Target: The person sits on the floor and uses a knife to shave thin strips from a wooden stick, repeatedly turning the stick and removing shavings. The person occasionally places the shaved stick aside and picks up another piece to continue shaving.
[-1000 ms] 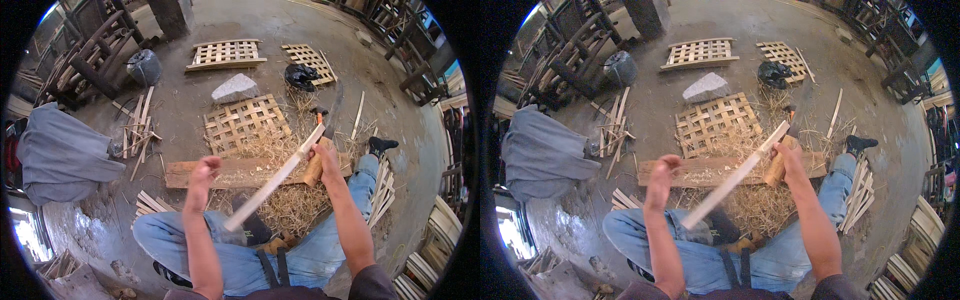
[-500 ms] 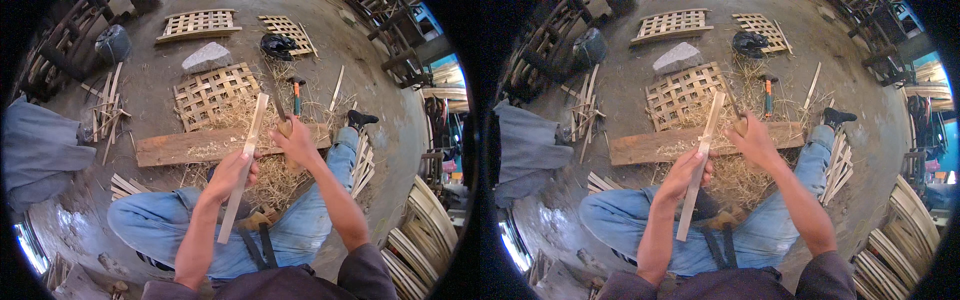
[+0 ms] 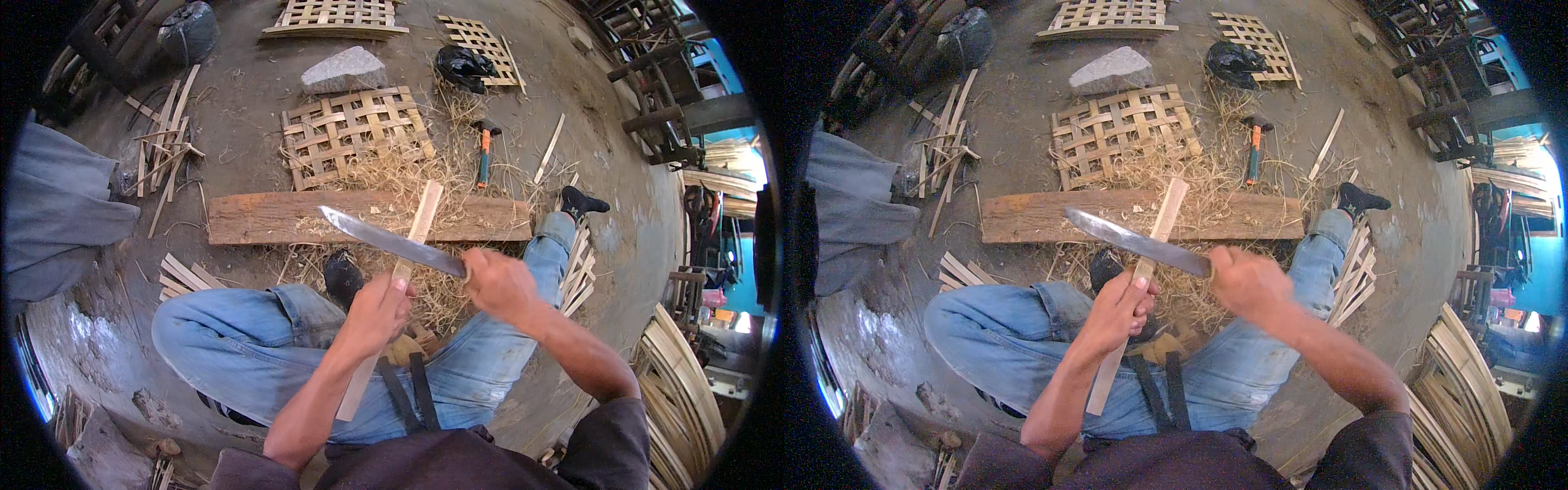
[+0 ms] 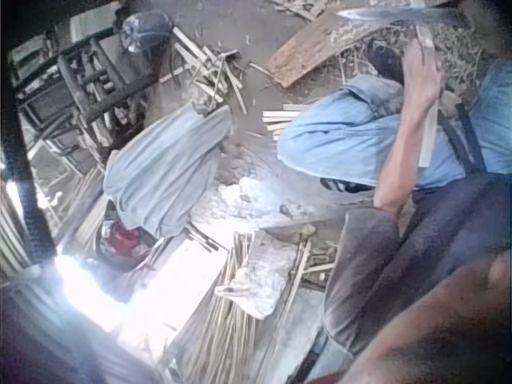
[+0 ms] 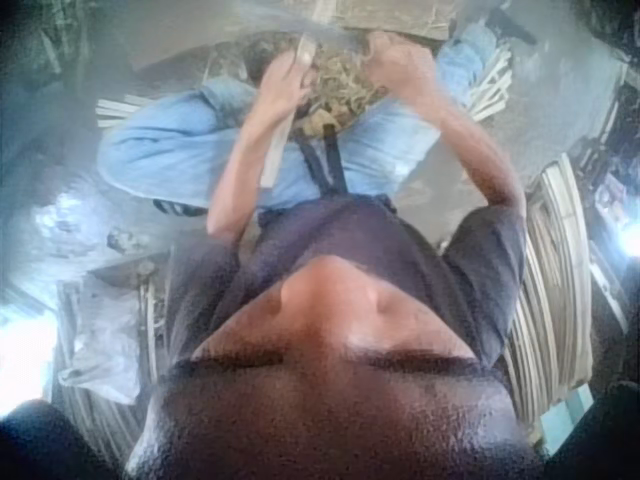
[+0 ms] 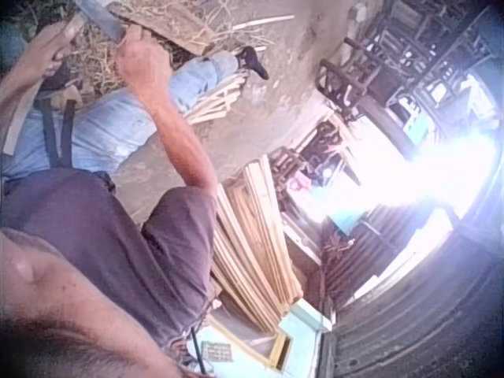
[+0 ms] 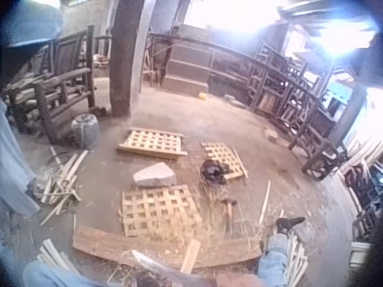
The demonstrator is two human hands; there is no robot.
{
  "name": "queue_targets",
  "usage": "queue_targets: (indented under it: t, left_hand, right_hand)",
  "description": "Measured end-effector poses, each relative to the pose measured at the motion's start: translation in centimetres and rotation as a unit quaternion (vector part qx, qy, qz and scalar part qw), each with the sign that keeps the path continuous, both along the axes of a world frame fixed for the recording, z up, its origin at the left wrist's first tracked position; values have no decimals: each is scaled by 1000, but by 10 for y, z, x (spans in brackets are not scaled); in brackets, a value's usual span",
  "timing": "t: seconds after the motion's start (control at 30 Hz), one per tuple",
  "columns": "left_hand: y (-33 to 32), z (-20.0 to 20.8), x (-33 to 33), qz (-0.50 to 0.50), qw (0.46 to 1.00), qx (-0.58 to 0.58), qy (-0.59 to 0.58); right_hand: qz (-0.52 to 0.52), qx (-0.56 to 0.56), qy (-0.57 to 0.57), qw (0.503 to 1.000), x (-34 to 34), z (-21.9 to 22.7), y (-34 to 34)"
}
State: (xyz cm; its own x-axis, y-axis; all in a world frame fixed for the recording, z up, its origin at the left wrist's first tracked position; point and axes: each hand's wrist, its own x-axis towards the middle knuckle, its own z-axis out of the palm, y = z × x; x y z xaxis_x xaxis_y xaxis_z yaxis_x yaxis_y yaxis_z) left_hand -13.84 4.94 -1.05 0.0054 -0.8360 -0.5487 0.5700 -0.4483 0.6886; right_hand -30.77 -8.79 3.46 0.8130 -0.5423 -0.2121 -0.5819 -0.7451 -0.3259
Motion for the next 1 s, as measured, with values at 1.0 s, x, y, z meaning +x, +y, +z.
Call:
queue_targets:
  t: [1.0]
  left_hand:
    - [0, -23, -25, -8, 998, 30, 49]
  right_hand:
    - [-8, -42, 108, 993, -14, -21, 2]
